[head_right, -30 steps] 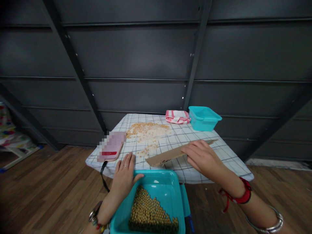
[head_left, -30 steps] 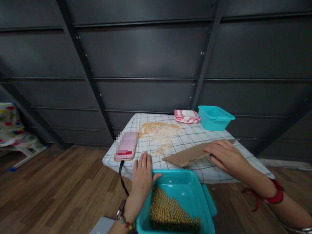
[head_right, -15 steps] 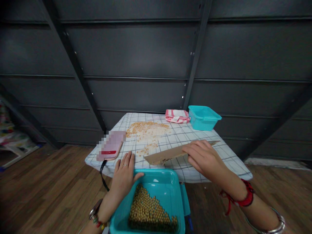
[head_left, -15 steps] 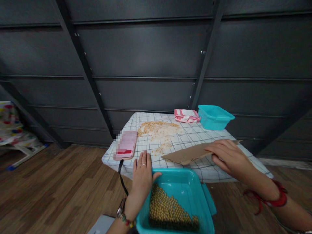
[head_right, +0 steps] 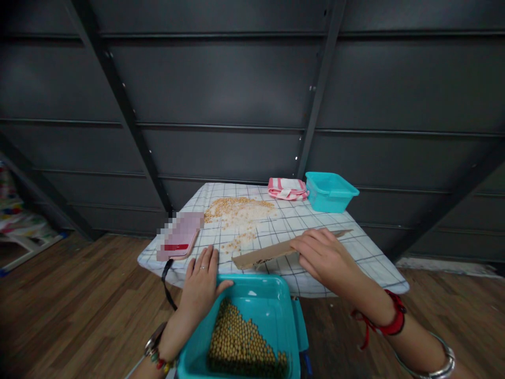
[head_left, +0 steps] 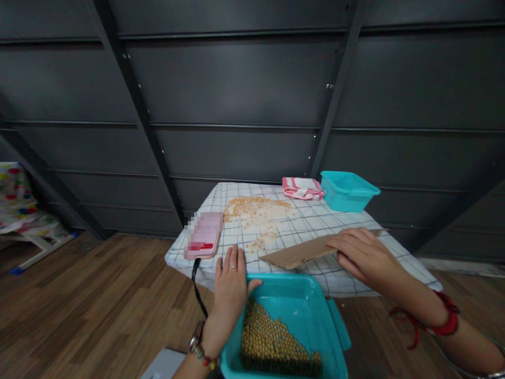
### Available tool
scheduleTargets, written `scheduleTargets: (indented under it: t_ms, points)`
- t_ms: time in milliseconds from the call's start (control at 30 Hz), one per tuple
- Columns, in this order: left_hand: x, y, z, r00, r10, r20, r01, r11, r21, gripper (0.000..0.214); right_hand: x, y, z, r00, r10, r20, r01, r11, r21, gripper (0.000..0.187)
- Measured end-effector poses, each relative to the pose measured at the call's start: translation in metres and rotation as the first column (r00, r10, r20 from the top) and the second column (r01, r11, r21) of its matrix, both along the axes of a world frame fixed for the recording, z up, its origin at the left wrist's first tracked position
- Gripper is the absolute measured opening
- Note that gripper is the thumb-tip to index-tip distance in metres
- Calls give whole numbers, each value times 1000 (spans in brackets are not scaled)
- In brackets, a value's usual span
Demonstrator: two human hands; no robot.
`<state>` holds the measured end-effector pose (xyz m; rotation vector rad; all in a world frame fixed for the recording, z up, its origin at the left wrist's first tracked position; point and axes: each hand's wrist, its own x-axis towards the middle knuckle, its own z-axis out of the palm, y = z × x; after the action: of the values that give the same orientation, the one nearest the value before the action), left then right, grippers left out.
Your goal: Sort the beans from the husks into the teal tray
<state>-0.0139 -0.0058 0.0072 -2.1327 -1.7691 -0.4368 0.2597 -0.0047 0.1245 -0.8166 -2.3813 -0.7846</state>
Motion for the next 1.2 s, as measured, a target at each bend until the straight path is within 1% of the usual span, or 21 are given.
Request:
scheduleTargets:
  t_ms: [133,367,533,733,967,1200]
  points:
    - [0,0,-2,1000,1,10,-1,1000,5,67,0,1,0,1000,-20,-4,20,1000,-20,20]
    - [2,0,0,1000,11,-16,-11,1000,-4,69,-1,0,0,999,22,26,-22,1000,-1,19]
    - [1,1,0,999,8,-31,-8,1000,1,66,3,-5,-4,999,28,15,-28,999,27,19]
    - [2,0,-2,1000,2,-5,-2,1000,15,61,7,-13,-11,1000,-7,17,7,1000,13,23]
    - [5,-1,2,1000,2,8,-2,1000,18,62,9,-19,-12,1000,-2,10,1,999,47,23]
    - [6,-1,3,1000,-1,-5,1,1000,1,63,10,-27,-13,1000,15,0,-15,1000,20,25]
